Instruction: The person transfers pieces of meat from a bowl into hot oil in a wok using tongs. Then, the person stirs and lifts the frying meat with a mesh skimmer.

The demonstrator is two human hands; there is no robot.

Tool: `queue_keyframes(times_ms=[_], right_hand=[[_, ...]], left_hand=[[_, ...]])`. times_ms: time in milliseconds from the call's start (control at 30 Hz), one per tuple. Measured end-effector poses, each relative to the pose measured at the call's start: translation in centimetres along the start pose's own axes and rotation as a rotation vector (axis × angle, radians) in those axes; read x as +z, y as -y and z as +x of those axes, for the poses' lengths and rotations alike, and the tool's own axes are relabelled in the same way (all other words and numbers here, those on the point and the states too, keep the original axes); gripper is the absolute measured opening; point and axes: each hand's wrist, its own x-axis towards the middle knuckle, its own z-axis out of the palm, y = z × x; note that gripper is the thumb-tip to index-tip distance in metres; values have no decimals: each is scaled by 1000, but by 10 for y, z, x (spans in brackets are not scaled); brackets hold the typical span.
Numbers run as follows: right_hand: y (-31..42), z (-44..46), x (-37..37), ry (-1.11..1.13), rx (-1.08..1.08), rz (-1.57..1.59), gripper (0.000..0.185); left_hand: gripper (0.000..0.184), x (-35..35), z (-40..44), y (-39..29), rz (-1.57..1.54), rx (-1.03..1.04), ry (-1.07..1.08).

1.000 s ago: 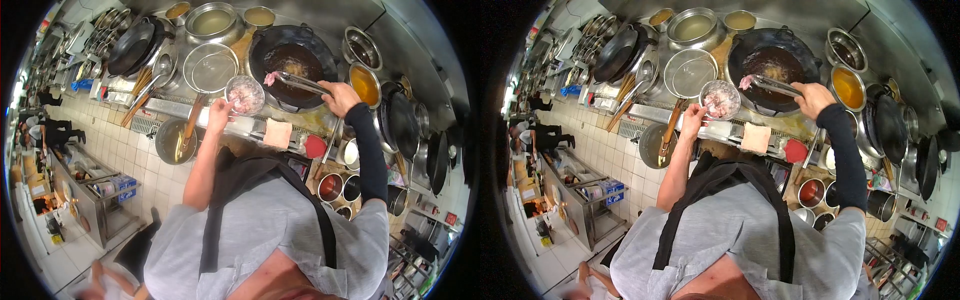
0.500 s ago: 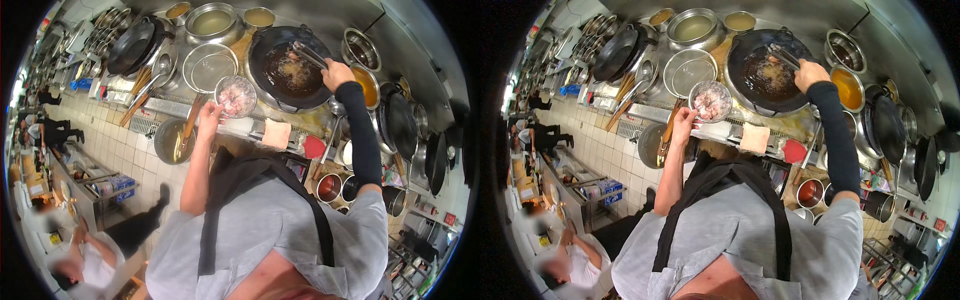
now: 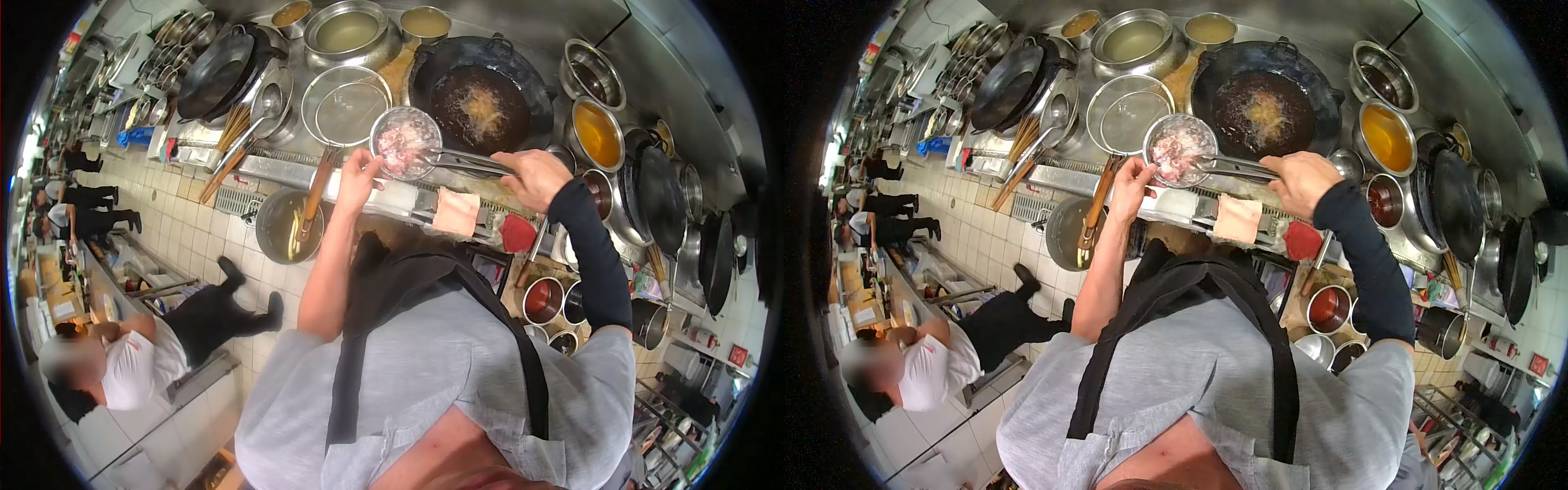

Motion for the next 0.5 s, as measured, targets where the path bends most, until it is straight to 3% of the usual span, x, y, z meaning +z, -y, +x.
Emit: queue_keyframes(times_ms=[267, 433, 500], right_hand=[[-19, -19, -35, -72, 224, 109, 40], [-99, 41, 25, -143, 278, -5, 43], [-111, 76, 44, -81, 409, -41, 43]], left_hand=[[16, -2, 7, 26, -9, -70, -91], [15, -5, 8, 36, -32, -101, -120], [15, -2, 5, 30, -47, -99, -118]])
